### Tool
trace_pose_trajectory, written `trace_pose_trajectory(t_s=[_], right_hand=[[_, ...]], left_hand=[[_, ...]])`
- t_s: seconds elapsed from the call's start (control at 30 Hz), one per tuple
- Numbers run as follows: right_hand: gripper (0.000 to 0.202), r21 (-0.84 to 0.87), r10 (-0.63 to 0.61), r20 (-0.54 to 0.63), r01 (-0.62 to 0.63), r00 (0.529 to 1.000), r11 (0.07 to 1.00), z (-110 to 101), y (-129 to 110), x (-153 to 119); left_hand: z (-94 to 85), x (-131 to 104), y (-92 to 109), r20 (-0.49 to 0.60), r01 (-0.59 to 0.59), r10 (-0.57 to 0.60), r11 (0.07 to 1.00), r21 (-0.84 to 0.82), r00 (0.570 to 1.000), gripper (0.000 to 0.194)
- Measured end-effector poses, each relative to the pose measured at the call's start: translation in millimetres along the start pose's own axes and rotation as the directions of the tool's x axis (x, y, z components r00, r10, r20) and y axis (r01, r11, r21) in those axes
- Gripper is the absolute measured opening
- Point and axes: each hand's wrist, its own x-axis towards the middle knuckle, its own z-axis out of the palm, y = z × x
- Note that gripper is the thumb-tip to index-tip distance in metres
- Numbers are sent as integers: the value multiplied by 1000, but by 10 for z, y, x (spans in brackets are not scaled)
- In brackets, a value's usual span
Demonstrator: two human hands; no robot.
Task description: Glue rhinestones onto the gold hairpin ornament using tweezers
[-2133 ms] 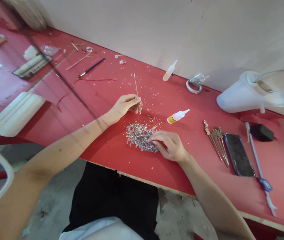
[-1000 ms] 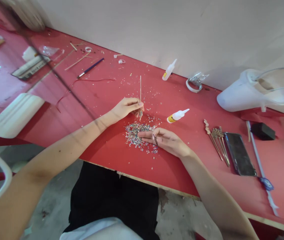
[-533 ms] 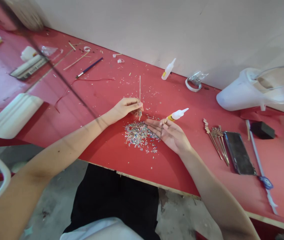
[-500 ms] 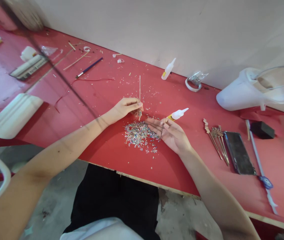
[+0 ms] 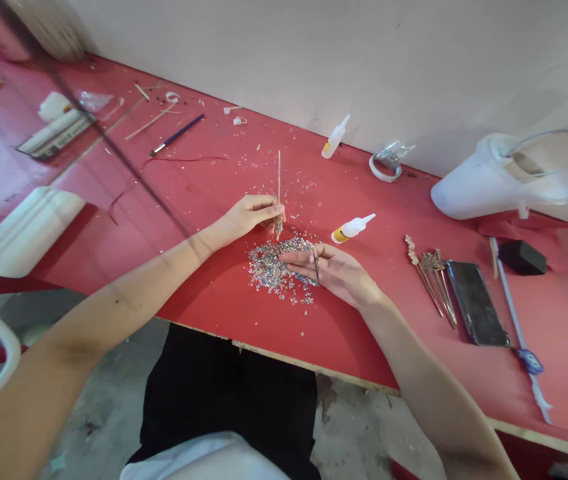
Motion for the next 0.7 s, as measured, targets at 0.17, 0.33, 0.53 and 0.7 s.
trace_pose_trajectory(t_s=[0.17,0.33,0.53,0.7], right_hand=[[13,24,27,12,-28,1000,999,16,-2,-12],[16,38,51,21,-52,998,998,25,-10,-10],[16,73,2,-42,1,999,997,-2,-20,15],[15,93,-24,-123,36,992,995,-2,-9,48]], left_hand=[[-6,1,-11,8,-12,12,1000,0,1000,26],[1,-10,9,6,-10,10,1000,15,1000,27],[14,-10,22,2,-4,4,1000,19,1000,25],[20,-6,31,-4,4,-4,1000,30,1000,24]])
